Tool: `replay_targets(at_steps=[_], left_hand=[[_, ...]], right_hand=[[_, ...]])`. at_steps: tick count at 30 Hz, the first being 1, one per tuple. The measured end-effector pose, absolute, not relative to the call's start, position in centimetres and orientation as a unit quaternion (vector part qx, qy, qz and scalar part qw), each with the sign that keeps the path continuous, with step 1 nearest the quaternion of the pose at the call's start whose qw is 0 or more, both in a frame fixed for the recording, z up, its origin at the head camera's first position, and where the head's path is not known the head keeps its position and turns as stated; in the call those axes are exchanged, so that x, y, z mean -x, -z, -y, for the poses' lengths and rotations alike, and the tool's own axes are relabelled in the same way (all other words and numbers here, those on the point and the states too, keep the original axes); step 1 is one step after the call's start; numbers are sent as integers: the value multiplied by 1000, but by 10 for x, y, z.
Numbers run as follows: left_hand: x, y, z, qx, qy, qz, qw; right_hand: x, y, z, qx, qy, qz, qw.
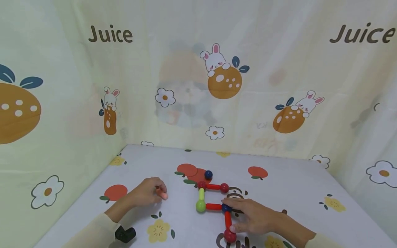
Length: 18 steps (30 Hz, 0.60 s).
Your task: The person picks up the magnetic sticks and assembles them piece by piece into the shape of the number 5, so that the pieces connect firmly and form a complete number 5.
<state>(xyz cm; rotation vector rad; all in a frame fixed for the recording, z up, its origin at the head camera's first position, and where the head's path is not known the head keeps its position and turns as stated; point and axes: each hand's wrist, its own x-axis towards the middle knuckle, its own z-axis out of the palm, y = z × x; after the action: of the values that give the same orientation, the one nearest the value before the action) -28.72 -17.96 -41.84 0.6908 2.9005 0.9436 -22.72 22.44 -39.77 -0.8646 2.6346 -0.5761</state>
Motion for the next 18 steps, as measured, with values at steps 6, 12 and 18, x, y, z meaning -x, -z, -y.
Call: replay_targets(at_steps=[6, 12, 18], left_hand=[[288, 420, 179, -226, -293, -929, 7], [286, 420, 178, -239, -292, -926, 16], [284, 418, 176, -256, -300, -919, 21]], right_hand=[[226, 396, -224, 293, 214, -917, 166], [225, 395, -223, 281, 222, -918, 172], [226, 396, -223, 276, 230, -916, 175]])
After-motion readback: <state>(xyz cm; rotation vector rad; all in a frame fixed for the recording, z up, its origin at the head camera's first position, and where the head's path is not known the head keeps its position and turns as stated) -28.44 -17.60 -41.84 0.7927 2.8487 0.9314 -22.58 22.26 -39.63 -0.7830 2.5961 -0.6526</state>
